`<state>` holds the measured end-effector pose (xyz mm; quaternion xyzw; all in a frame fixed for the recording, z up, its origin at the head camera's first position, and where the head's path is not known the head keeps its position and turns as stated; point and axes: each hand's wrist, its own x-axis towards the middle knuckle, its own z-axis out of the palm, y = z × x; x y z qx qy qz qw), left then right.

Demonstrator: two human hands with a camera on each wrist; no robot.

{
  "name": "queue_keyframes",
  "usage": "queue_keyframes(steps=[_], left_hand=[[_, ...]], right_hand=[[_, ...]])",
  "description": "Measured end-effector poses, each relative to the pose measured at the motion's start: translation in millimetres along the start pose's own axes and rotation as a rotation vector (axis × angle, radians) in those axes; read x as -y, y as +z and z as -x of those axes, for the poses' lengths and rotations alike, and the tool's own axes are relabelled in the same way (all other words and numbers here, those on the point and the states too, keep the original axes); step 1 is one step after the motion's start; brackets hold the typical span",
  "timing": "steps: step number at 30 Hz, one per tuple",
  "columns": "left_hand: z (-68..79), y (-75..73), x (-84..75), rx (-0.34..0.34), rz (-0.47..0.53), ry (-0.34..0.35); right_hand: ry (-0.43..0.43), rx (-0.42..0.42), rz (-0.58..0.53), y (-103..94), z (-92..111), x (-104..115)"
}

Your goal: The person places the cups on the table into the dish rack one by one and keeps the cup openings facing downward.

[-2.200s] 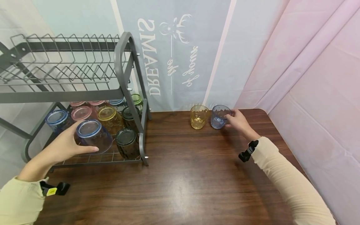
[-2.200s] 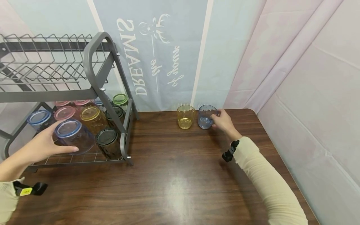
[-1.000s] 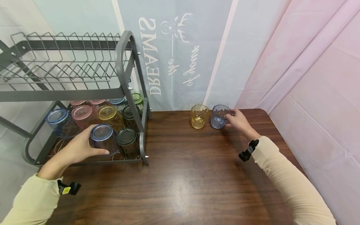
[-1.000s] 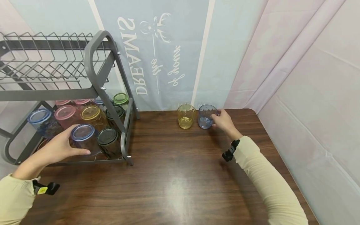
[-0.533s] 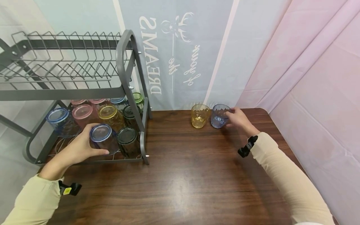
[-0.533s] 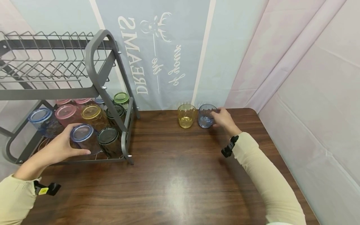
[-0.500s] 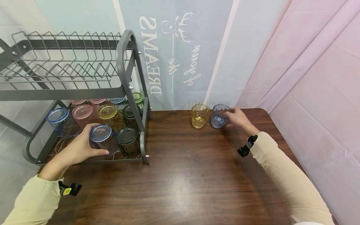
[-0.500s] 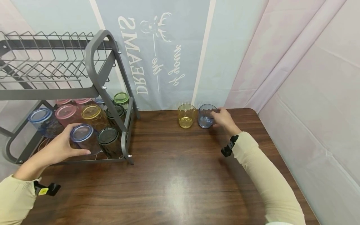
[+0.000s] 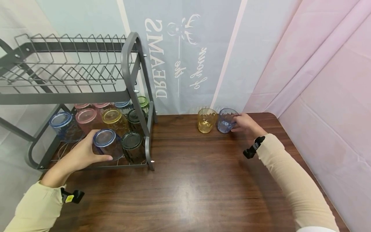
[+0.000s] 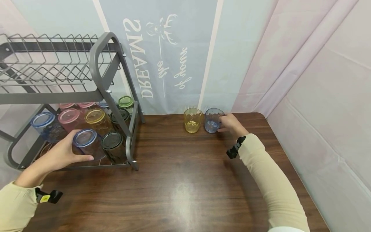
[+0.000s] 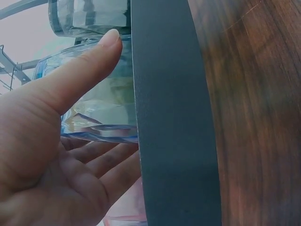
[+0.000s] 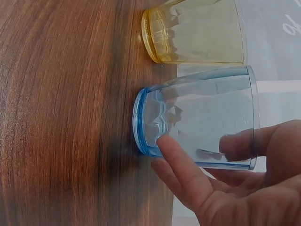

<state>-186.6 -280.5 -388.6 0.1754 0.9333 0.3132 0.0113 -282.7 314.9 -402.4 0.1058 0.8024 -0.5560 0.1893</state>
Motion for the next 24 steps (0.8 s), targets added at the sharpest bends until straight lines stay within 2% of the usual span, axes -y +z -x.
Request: queue_keyframes(steps=[6, 12, 19, 24], left_hand=[[-0.8, -0.3, -0.3, 0.001, 0.015, 0.007], [0.9, -6.6, -3.3, 0.017, 0.029, -0.047], [11.4, -29.4, -4.6, -0.101, 0.11, -0.004], [20.2, -40.4, -9.3, -0.136, 0.128, 0.023]], right_hand=[[-0.004, -0.007, -0.02, -1.3, 0, -1], [-0.007, 0.0, -0.019, -2.1, 3, -2], [-0.017, -0.002, 0.0, -5.8, 5, -5], [-0.018, -0.007, -0.006, -9.4, 5, -9]])
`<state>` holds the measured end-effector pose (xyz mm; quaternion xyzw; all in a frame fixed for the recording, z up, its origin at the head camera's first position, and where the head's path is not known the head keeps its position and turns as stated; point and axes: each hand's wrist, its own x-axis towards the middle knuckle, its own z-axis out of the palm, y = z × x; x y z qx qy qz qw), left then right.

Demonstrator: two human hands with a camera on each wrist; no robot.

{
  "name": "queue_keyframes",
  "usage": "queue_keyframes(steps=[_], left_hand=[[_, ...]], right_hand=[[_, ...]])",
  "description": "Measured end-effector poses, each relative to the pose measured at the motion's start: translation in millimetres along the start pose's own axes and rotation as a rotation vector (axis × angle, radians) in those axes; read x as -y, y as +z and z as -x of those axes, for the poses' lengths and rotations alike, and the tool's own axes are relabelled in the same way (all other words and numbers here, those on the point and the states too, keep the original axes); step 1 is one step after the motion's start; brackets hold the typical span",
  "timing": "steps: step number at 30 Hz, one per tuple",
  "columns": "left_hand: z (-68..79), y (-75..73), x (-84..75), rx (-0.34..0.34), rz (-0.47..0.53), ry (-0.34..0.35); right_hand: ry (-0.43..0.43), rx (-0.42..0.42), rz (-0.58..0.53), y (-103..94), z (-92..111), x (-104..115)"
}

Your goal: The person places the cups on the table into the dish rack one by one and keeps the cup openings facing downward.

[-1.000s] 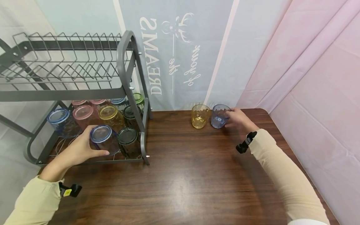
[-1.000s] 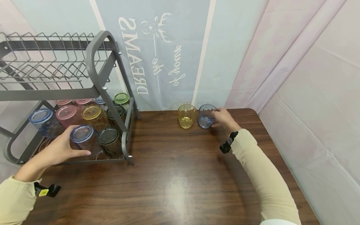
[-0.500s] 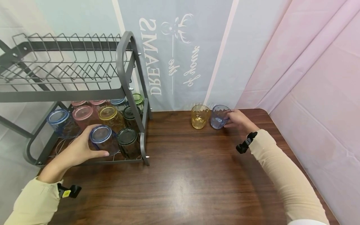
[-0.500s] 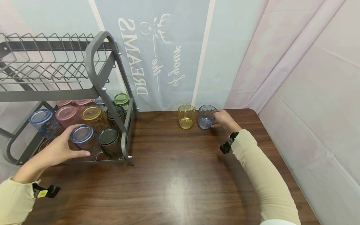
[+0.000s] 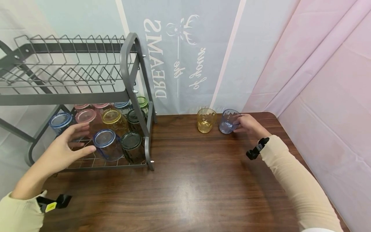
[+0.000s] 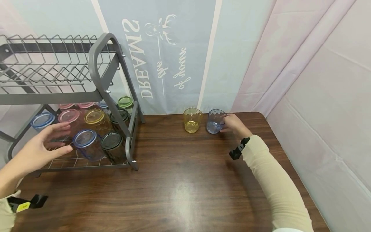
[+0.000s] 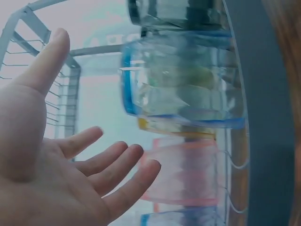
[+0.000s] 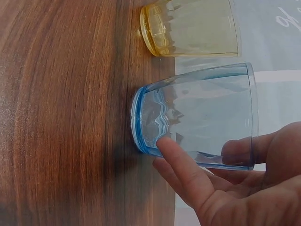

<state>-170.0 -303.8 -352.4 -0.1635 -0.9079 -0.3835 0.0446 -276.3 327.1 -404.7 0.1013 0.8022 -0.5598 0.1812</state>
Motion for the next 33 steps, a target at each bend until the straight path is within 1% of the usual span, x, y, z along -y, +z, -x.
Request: queue_keyframes(steps=[2, 4, 6, 11, 13, 14, 17, 21, 23, 28, 29, 33], left_hand=[[2.4, -1.9, -4.1, -0.025, -0.007, 0.007], [4.3, -2.7, -8.8, -0.064, -0.003, 0.015], [5.1, -2.7, -14.7, -0.127, 0.012, 0.028], [5.4, -2.2, -32.5, -0.287, 0.093, 0.024], [5.8, -1.3, -40.7, -0.325, 0.125, 0.014], [6.1, -0.6, -44.6, -0.331, 0.147, 0.018], [6.8, 3.1, -55.2, -0.313, 0.223, 0.053], [8.5, 10.4, -68.3, -0.228, 0.324, 0.102], [10.1, 14.5, -76.0, -0.202, 0.33, 0.12], [12.6, 24.3, -96.2, -0.168, 0.298, 0.159], [12.3, 26.5, -99.1, -0.15, 0.32, 0.17], [9.1, 36.4, -107.1, -0.054, 0.36, 0.22]], right_hand=[[0.002, -0.002, 0.0, -0.1, 1, 0], [-0.001, 0.002, -0.001, 0.4, 3, 0], [-0.004, 0.007, -0.014, 0.8, 6, 2], [-0.033, 0.02, -0.02, 0.2, 15, 8], [-0.042, 0.025, -0.018, -1.2, 19, 10], [-0.041, 0.026, -0.027, -2.2, 21, 11], [-0.04, 0.031, -0.05, -4.9, 27, 13], [-0.057, 0.029, -0.024, -6.4, 36, 17], [-0.072, 0.031, 0.005, -6.1, 42, 21], [-0.109, 0.048, 0.045, -4.1, 57, 31], [-0.114, 0.052, 0.049, -3.9, 60, 33], [-0.127, 0.067, 0.057, -1.3, 70, 38]])
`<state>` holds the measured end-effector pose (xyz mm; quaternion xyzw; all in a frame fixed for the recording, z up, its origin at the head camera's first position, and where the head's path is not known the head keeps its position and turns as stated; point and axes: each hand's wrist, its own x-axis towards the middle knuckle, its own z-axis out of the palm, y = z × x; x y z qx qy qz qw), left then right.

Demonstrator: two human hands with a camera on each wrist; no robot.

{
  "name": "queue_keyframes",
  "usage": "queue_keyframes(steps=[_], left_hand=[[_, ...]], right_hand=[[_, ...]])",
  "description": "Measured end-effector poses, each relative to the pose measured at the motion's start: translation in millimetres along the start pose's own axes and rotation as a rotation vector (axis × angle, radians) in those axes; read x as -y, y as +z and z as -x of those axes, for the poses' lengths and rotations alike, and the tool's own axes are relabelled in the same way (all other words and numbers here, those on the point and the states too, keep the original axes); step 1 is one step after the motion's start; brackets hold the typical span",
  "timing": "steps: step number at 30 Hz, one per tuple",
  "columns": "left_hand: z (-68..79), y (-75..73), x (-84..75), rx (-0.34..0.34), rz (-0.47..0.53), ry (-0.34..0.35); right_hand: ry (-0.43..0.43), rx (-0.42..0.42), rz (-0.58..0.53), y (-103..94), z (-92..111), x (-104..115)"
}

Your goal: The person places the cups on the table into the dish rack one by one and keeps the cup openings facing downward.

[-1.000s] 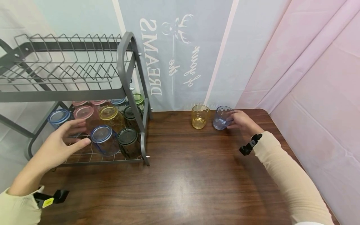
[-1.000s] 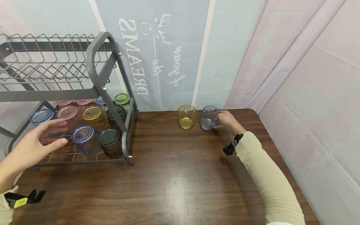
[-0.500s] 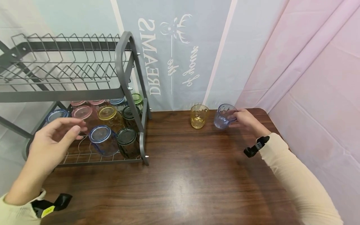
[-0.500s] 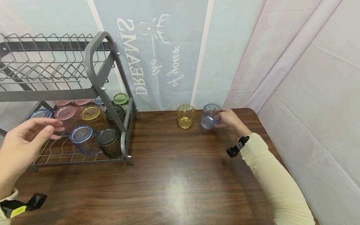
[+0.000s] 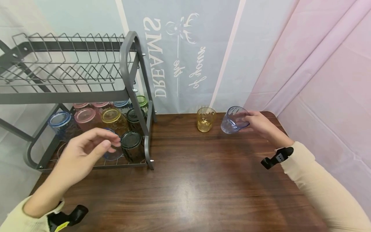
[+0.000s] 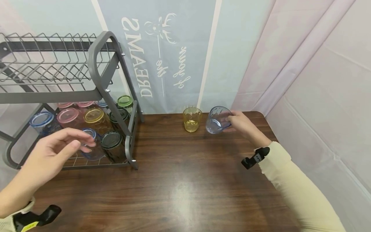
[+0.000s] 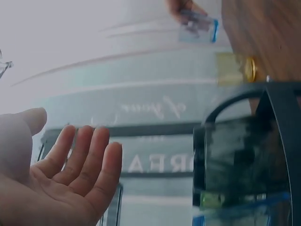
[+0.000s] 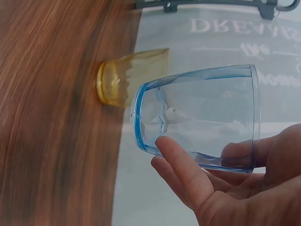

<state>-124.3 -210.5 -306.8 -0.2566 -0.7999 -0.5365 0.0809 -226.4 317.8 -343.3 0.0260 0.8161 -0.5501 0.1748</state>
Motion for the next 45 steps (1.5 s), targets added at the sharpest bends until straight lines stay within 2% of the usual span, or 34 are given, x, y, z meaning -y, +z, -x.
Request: queue_keyframes(steps=[5, 9, 14, 19, 24, 30, 32, 36, 40, 45], left_hand=[[-7.1, 16.6, -2.7, 0.113, 0.018, 0.014], [-13.5, 32.9, -4.5, 0.215, 0.069, -0.012], [-20.2, 54.2, -7.9, 0.346, 0.137, -0.081], [-27.9, 76.4, -7.4, 0.427, 0.207, -0.186], [-35.3, 96.7, -4.2, 0.472, 0.324, -0.311], [-43.6, 113.9, 1.1, 0.49, 0.508, -0.493], [-45.3, 120.6, 2.8, 0.491, 0.553, -0.533], [-47.4, 136.6, 4.1, 0.502, 0.606, -0.592], [-48.3, 150.9, 4.9, 0.509, 0.648, -0.642], [-51.6, 162.5, 7.1, 0.49, 0.722, -0.66]], right_hand=[[-0.035, 0.027, -0.008, 6.0, 9, 9], [-0.07, 0.057, -0.003, 14.2, 12, 16], [-0.083, 0.057, 0.014, 22.7, 17, 24], [-0.11, 0.049, 0.04, 29.1, 23, 30], [-0.171, 0.033, 0.06, 41.0, 29, 35], [-0.249, 0.035, -0.014, 59.1, 38, 40], [-0.277, 0.026, 0.002, 64.6, 40, 42], [-0.343, -0.005, 0.064, 74.8, 43, 46], [-0.413, -0.073, 0.152, 84.6, 46, 47], [-0.5, -0.18, 0.282, 98.9, 51, 47]])
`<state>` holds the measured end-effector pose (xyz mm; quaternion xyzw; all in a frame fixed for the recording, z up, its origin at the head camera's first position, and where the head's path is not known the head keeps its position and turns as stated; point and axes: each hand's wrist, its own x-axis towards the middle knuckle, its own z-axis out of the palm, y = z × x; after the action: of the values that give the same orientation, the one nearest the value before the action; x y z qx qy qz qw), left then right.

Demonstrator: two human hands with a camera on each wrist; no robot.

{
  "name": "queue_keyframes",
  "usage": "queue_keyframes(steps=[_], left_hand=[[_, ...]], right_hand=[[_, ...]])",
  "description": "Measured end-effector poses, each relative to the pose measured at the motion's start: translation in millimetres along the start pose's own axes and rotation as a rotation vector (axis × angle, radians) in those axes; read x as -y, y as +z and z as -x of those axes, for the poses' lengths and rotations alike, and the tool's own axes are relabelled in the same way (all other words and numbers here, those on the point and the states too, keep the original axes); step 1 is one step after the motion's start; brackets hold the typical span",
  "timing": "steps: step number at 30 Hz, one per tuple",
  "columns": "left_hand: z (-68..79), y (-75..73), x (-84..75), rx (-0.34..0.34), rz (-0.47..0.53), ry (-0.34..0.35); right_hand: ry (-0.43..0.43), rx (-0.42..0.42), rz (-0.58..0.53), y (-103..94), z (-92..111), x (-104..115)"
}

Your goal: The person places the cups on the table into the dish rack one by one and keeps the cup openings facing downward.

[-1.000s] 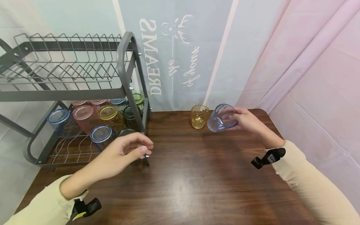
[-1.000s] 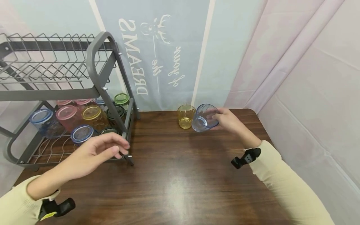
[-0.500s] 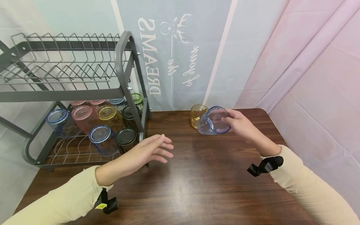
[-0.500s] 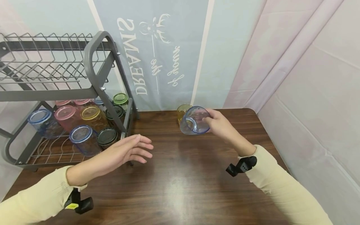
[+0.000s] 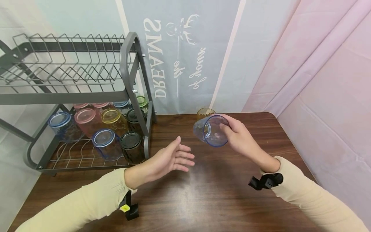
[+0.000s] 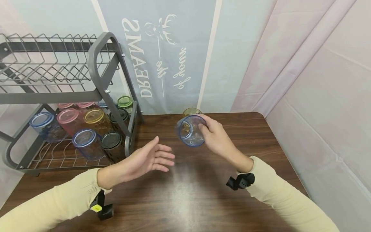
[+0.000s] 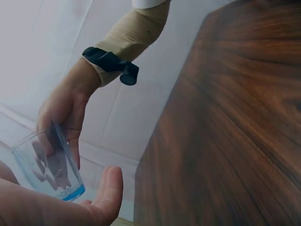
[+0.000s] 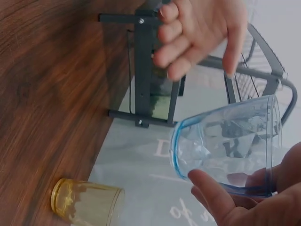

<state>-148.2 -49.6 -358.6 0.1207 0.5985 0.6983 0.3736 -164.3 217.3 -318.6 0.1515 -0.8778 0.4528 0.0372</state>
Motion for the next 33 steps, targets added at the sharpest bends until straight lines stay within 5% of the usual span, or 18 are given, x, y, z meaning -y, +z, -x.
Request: queue_keyframes(steps=[7, 19, 27, 33], left_hand=[[-13.1, 7.9, 1.3, -0.013, 0.135, 0.027], [-24.1, 18.7, -2.5, 0.017, 0.27, 0.076], [-25.5, 15.6, -9.4, 0.061, 0.305, 0.138], [-25.7, 13.3, -12.6, 0.075, 0.319, 0.19]], right_hand=[[-0.114, -0.071, 0.086, 18.5, 9, 9], [-0.461, -0.175, 0.174, 40.8, 21, 6], [-0.598, -0.169, 0.234, 47.6, 22, 2], [-0.624, -0.088, 0.249, 50.2, 23, 2]])
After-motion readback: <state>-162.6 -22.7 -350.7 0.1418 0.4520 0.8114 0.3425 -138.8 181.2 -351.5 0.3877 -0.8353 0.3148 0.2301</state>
